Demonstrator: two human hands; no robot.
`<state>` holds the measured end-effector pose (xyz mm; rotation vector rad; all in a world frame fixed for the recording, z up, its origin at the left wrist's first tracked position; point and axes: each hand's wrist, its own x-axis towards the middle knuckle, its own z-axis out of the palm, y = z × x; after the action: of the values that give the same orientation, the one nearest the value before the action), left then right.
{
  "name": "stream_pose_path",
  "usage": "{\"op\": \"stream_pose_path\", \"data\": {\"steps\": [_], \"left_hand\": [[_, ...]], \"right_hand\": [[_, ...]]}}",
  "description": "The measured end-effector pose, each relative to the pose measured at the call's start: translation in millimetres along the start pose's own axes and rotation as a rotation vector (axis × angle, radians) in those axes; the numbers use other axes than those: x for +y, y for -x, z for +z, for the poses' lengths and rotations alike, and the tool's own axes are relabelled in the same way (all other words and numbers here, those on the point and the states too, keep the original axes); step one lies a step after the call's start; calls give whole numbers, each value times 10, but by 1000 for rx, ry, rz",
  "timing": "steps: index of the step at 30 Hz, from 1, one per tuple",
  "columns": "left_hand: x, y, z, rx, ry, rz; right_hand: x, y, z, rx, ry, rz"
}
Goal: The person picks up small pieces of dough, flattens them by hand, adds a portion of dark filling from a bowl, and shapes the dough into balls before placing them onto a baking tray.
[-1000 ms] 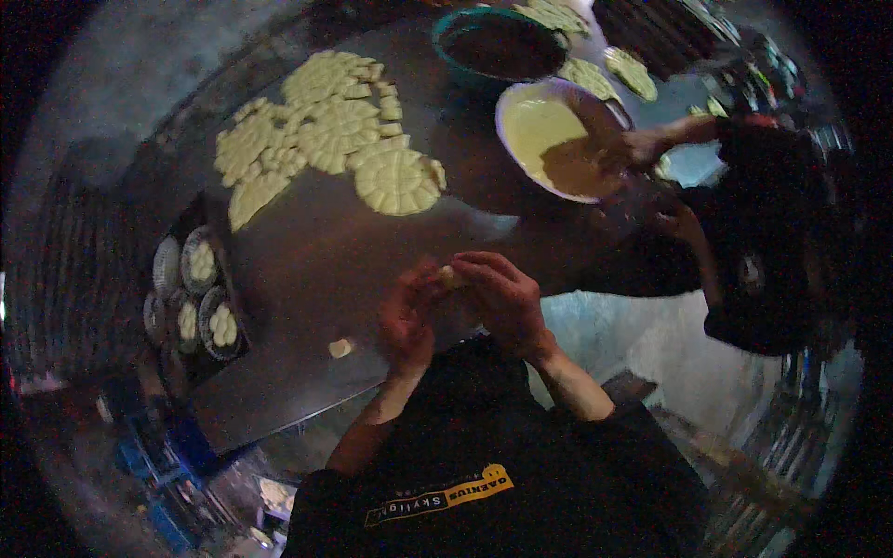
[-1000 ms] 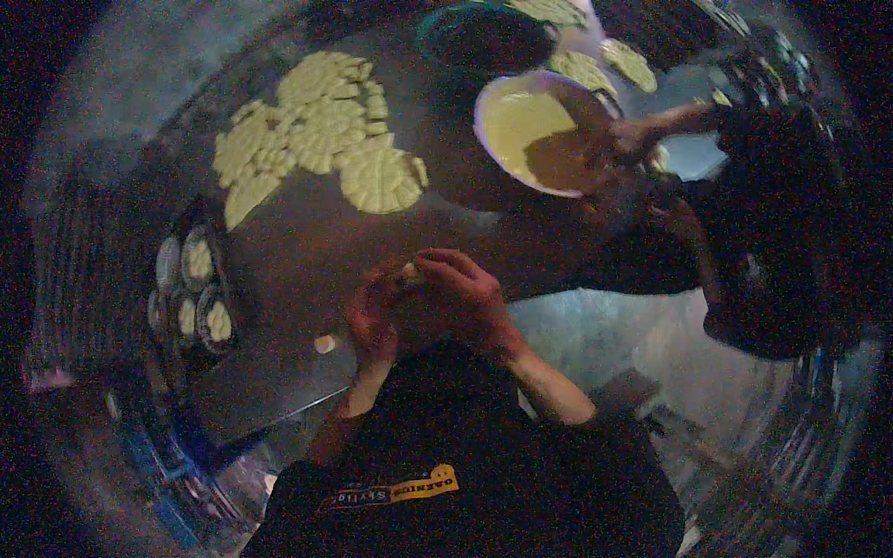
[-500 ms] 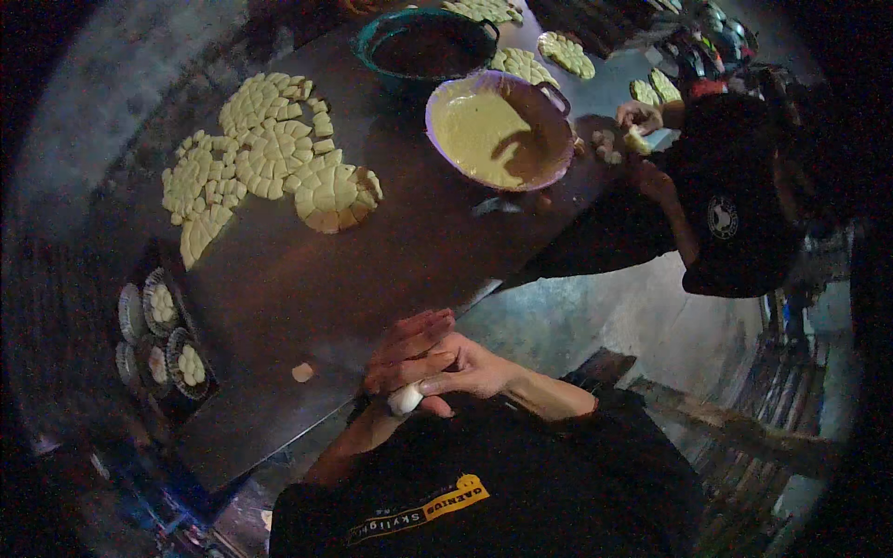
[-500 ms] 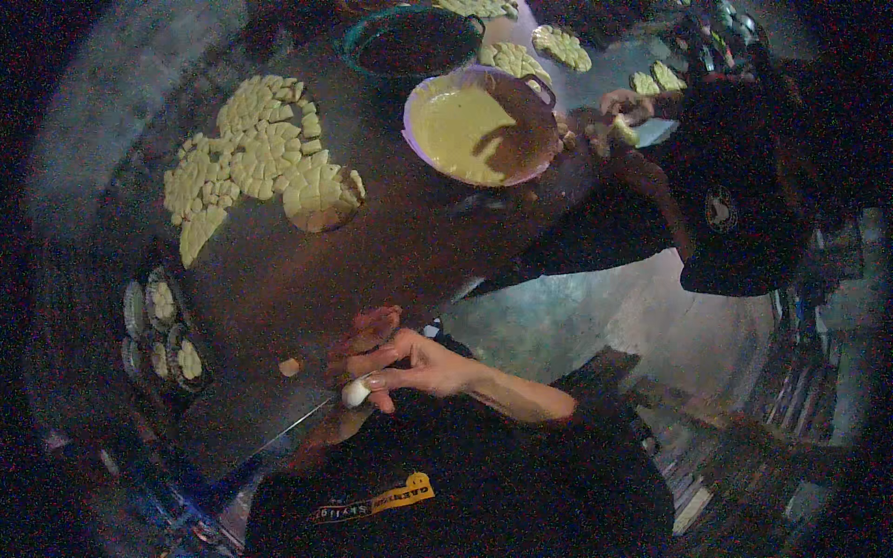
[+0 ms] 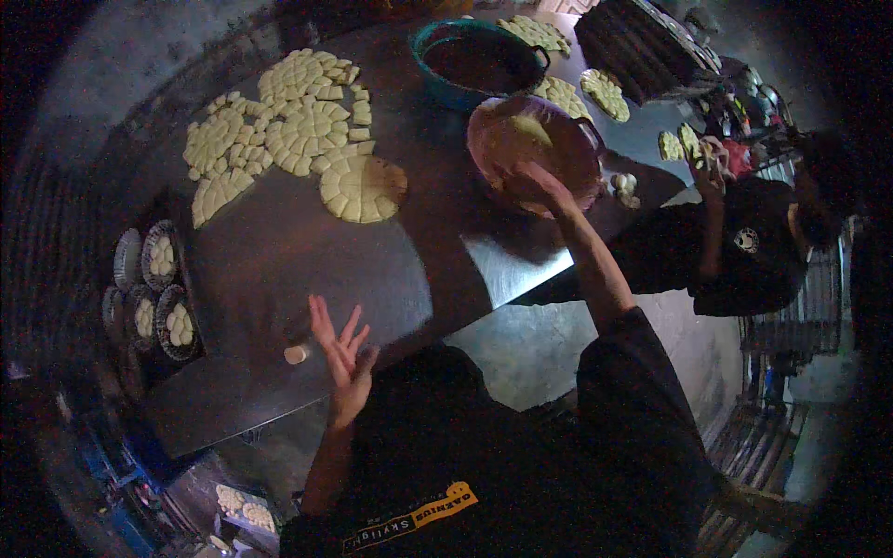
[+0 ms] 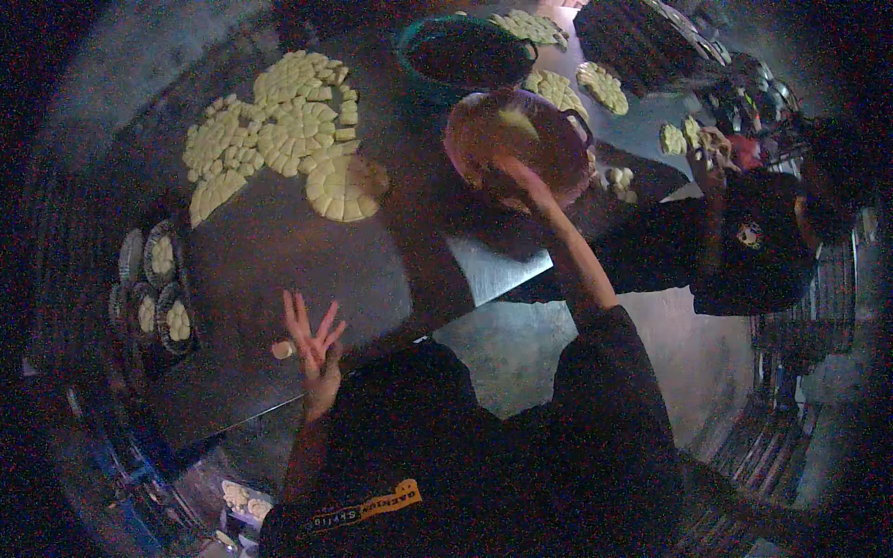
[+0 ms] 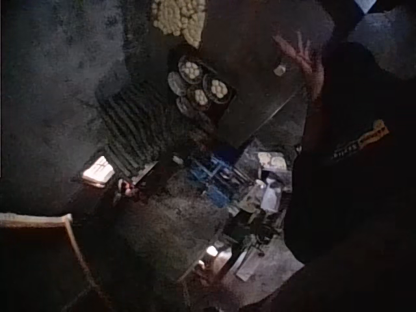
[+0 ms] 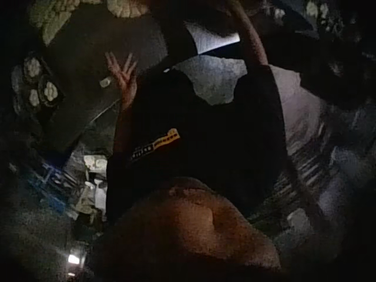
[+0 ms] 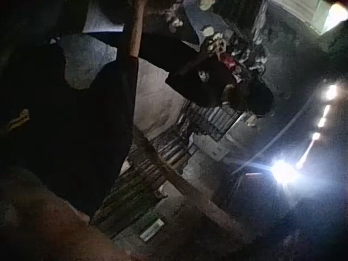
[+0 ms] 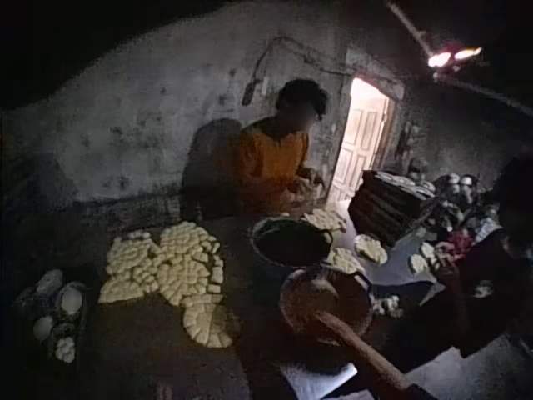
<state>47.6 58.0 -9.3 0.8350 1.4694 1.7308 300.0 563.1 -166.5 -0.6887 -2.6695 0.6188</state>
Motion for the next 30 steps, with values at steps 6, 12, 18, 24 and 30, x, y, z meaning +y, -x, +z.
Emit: {"op": "stream_pose_path", "data": {"steps": [6, 12, 18, 24, 30], "left_hand": [[-112, 282, -391, 195, -74, -90], [-129, 117, -356, -46, 51, -106], [204, -31, -299, -186, 280, -287], [26, 140, -688, 100, 421, -314], [189, 264, -1123, 167, 81, -102]], "right_hand": [[-1556, -363, -562, -72, 349, 382], [-2106, -205, -784, -138, 122, 535], [-3378, -108, -474, -232, -720, 350], [-4787, -8, 274, -463, -1175, 480], [-5383, -85, 772, -8, -196, -250]]}}
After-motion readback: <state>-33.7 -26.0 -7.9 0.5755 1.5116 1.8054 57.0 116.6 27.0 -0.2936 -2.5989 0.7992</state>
